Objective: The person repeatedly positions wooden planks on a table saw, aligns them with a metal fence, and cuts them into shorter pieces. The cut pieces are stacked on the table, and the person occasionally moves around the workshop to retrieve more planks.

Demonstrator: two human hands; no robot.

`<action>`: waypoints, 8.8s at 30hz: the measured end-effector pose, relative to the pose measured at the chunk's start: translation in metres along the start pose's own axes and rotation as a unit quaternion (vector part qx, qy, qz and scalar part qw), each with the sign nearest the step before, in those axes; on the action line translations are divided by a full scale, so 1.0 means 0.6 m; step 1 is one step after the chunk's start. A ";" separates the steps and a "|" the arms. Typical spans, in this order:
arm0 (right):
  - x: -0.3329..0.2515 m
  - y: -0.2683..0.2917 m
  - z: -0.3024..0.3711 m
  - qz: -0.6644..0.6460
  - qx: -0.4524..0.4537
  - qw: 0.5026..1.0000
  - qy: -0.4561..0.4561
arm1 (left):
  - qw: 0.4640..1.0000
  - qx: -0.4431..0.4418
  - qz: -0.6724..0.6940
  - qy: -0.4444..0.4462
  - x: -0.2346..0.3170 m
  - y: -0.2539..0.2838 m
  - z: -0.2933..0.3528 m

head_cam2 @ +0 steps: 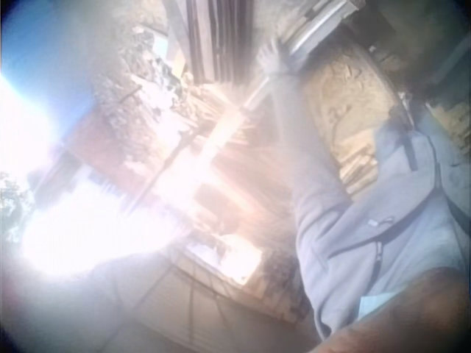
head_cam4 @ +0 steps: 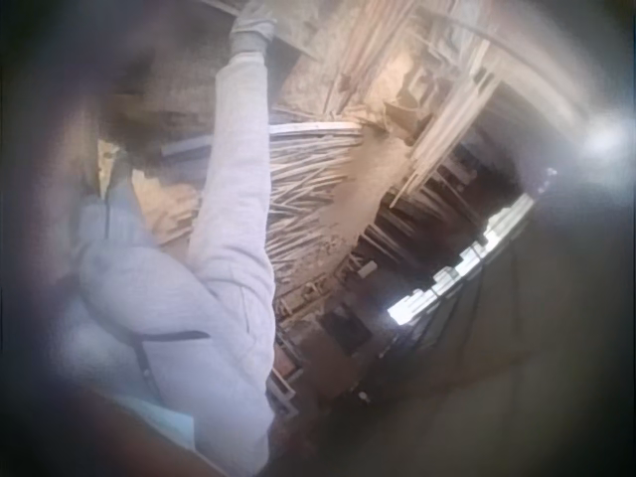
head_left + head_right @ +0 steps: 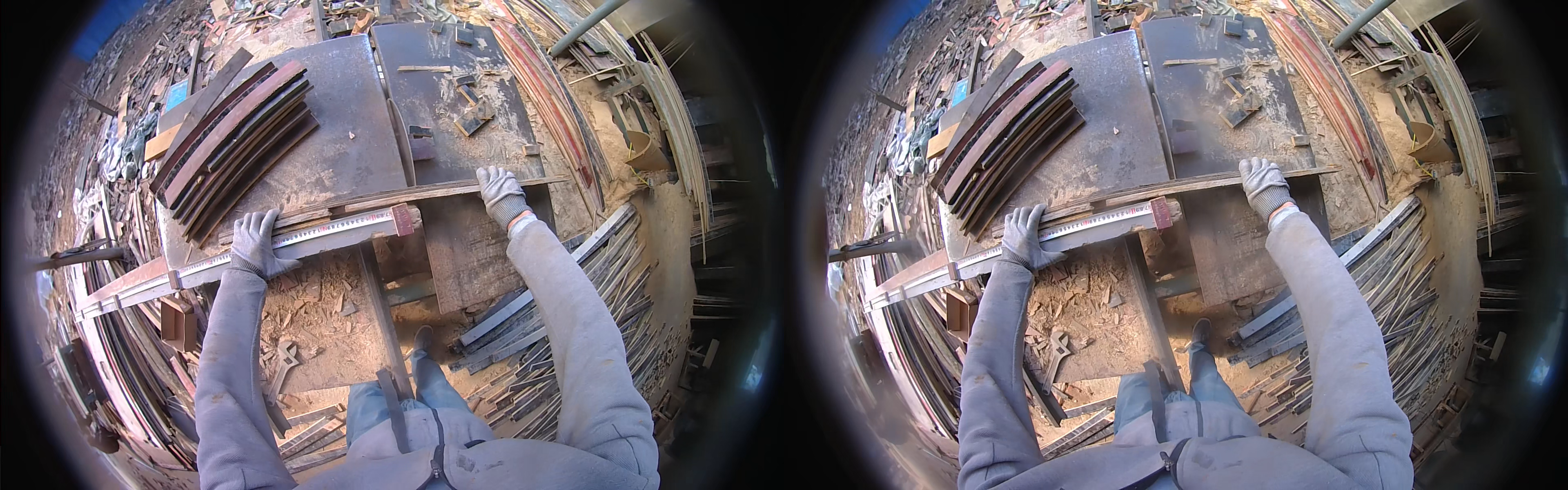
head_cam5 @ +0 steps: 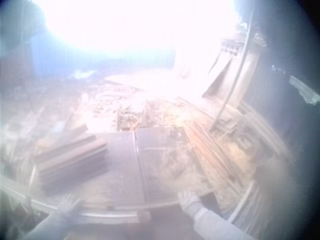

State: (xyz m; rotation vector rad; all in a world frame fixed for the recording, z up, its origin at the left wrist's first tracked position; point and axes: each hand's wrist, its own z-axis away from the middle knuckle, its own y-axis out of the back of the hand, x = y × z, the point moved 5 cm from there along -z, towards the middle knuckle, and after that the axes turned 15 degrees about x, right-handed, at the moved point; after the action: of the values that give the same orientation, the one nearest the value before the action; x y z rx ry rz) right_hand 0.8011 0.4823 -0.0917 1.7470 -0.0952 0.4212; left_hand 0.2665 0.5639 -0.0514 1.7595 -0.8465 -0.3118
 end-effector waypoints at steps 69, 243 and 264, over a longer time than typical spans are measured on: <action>-0.137 0.197 0.763 -0.635 -0.118 0.551 -0.528 | 0.958 0.122 -0.131 0.224 0.235 0.295 0.402; 0.058 0.259 -0.020 -0.912 -0.093 0.251 -0.310 | 0.953 -0.204 0.143 0.173 0.473 -0.059 0.271; -0.138 0.223 0.321 -0.632 -0.019 0.665 -0.398 | 0.942 -0.173 0.171 0.232 0.377 -0.129 0.269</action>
State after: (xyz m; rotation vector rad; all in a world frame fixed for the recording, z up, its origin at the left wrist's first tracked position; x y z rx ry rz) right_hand 0.7291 0.2541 -0.0255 1.4178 0.4835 -1.3724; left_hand 0.3618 0.3050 -0.1353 1.2538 -0.6836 0.1757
